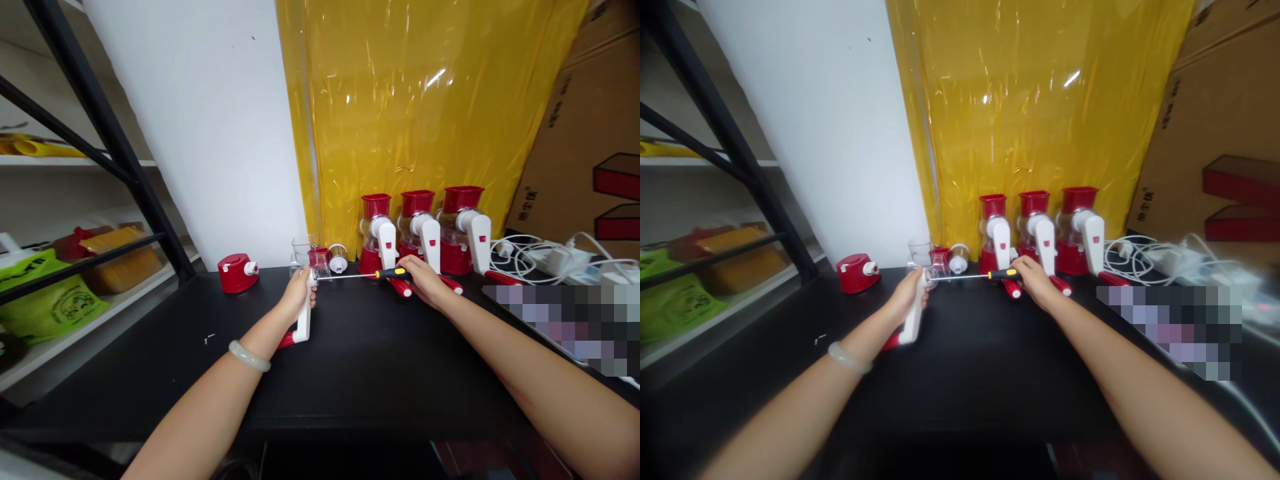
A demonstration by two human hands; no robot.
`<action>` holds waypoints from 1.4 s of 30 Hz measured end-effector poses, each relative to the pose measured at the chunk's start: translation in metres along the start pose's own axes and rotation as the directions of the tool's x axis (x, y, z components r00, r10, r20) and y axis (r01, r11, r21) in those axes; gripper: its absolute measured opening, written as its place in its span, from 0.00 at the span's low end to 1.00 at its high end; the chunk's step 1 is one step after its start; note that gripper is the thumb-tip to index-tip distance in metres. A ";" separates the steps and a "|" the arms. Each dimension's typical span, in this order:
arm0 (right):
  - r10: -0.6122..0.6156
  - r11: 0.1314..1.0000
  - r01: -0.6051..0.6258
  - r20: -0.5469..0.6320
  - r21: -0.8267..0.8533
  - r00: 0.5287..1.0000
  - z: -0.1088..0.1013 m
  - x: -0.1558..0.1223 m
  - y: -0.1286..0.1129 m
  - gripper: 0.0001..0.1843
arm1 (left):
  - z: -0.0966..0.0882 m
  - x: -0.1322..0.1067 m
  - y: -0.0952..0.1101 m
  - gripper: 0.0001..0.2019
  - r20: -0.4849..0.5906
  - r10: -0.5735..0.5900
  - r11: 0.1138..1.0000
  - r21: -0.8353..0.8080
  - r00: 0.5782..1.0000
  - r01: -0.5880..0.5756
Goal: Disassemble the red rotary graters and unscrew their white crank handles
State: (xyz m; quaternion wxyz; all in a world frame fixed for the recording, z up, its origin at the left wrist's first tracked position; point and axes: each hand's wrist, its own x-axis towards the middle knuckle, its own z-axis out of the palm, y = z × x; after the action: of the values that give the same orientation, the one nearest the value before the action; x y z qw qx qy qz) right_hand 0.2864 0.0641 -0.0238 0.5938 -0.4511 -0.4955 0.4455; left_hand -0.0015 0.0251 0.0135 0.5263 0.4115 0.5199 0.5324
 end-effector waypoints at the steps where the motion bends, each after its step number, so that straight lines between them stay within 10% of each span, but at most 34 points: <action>1: -0.001 1.000 0.001 -0.003 0.006 1.000 0.000 0.000 -0.001 0.10 | 0.000 0.000 0.000 0.13 0.002 0.001 1.000 0.000 1.000 -0.001; 42: -0.064 0.981 0.057 -0.033 -0.184 0.997 -0.002 0.000 -0.007 0.13 | -0.002 -0.002 0.001 0.13 0.030 0.018 1.000 -0.016 0.999 -0.018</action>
State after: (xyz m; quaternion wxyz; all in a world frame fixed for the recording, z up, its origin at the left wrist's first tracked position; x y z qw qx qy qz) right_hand 0.2885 0.0627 -0.0170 0.5728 -0.4969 -0.5361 0.3710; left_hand -0.0032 0.0234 0.0144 0.5324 0.4199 0.5040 0.5350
